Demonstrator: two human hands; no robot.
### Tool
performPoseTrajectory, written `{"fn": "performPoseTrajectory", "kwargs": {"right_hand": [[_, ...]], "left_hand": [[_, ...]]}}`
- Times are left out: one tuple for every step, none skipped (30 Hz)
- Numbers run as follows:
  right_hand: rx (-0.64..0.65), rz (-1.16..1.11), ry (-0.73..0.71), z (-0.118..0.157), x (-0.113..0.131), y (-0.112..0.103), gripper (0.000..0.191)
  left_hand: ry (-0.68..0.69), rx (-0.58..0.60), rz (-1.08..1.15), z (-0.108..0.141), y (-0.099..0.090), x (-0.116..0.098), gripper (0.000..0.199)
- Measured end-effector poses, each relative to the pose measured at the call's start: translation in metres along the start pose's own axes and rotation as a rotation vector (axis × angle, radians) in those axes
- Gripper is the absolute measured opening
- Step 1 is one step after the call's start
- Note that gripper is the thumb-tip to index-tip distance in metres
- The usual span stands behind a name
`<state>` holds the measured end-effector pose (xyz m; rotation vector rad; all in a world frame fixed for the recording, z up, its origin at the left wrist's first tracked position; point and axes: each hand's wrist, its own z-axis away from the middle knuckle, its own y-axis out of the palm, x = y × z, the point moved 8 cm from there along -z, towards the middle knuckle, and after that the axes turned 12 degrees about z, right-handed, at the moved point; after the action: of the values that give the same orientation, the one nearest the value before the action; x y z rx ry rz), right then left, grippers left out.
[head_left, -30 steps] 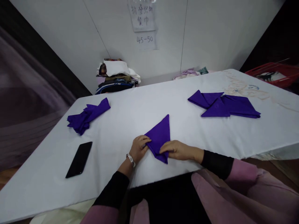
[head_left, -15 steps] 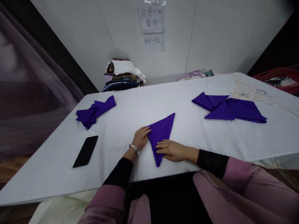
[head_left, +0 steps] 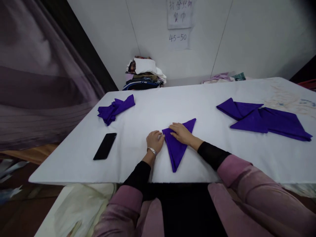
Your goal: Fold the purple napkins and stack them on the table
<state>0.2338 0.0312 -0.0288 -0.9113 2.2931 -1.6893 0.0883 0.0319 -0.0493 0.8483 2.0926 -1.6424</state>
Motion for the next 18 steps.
{"fn": "performPoseTrajectory", "kwargs": {"right_hand": [[0.017, 0.018, 0.011, -0.004, -0.002, 0.006, 0.034], [0.032, 0.029, 0.021, -0.007, -0.003, 0.011, 0.034], [0.042, 0.034, 0.028, -0.009, -0.005, 0.015, 0.033], [0.043, 0.034, 0.033, -0.009, -0.006, 0.018, 0.032], [0.037, 0.033, 0.036, -0.009, -0.006, 0.019, 0.032], [0.023, 0.033, 0.040, -0.008, -0.007, 0.020, 0.031], [0.005, 0.035, 0.044, -0.007, -0.007, 0.019, 0.031], [-0.014, 0.038, 0.049, -0.006, -0.007, 0.018, 0.030], [-0.027, 0.041, 0.051, -0.006, -0.007, 0.017, 0.030], [-0.033, 0.040, 0.048, -0.005, -0.007, 0.017, 0.029], [-0.033, 0.037, 0.044, -0.005, -0.007, 0.017, 0.028], [-0.029, 0.030, 0.040, -0.005, -0.007, 0.018, 0.027], [-0.022, 0.021, 0.039, -0.006, -0.008, 0.019, 0.026], [-0.015, 0.012, 0.042, -0.006, -0.008, 0.020, 0.025], [-0.011, 0.001, 0.049, -0.007, -0.010, 0.021, 0.024], [-0.009, -0.011, 0.059, -0.007, -0.012, 0.022, 0.023], [-0.010, -0.024, 0.068, -0.007, -0.013, 0.023, 0.022], [-0.014, -0.038, 0.077, -0.007, -0.015, 0.023, 0.021]], "left_hand": [[-0.010, -0.002, -0.016, -0.001, 0.001, 0.000, 0.024], [-0.017, -0.001, -0.030, -0.002, 0.003, 0.000, 0.025], [-0.020, 0.002, -0.042, -0.003, 0.004, 0.000, 0.026], [-0.022, 0.007, -0.052, -0.004, 0.005, 0.000, 0.026], [-0.020, 0.011, -0.061, -0.004, 0.007, 0.000, 0.027], [-0.015, 0.016, -0.068, -0.005, 0.007, -0.001, 0.027], [-0.009, 0.020, -0.075, -0.005, 0.008, -0.001, 0.028], [-0.002, 0.024, -0.080, -0.005, 0.008, -0.002, 0.028], [0.004, 0.029, -0.085, -0.005, 0.009, -0.002, 0.029], [0.007, 0.034, -0.089, -0.004, 0.009, -0.002, 0.029], [0.007, 0.039, -0.090, -0.004, 0.009, -0.002, 0.030], [0.005, 0.044, -0.089, -0.003, 0.010, -0.002, 0.031], [0.003, 0.047, -0.087, -0.003, 0.010, -0.002, 0.033], [0.001, 0.048, -0.083, -0.004, 0.010, -0.002, 0.034], [0.001, 0.050, -0.079, -0.004, 0.010, -0.001, 0.036], [0.002, 0.055, -0.073, -0.006, 0.010, -0.001, 0.037], [0.003, 0.063, -0.065, -0.007, 0.011, -0.001, 0.038], [0.001, 0.075, -0.056, -0.010, 0.012, -0.001, 0.039]]}}
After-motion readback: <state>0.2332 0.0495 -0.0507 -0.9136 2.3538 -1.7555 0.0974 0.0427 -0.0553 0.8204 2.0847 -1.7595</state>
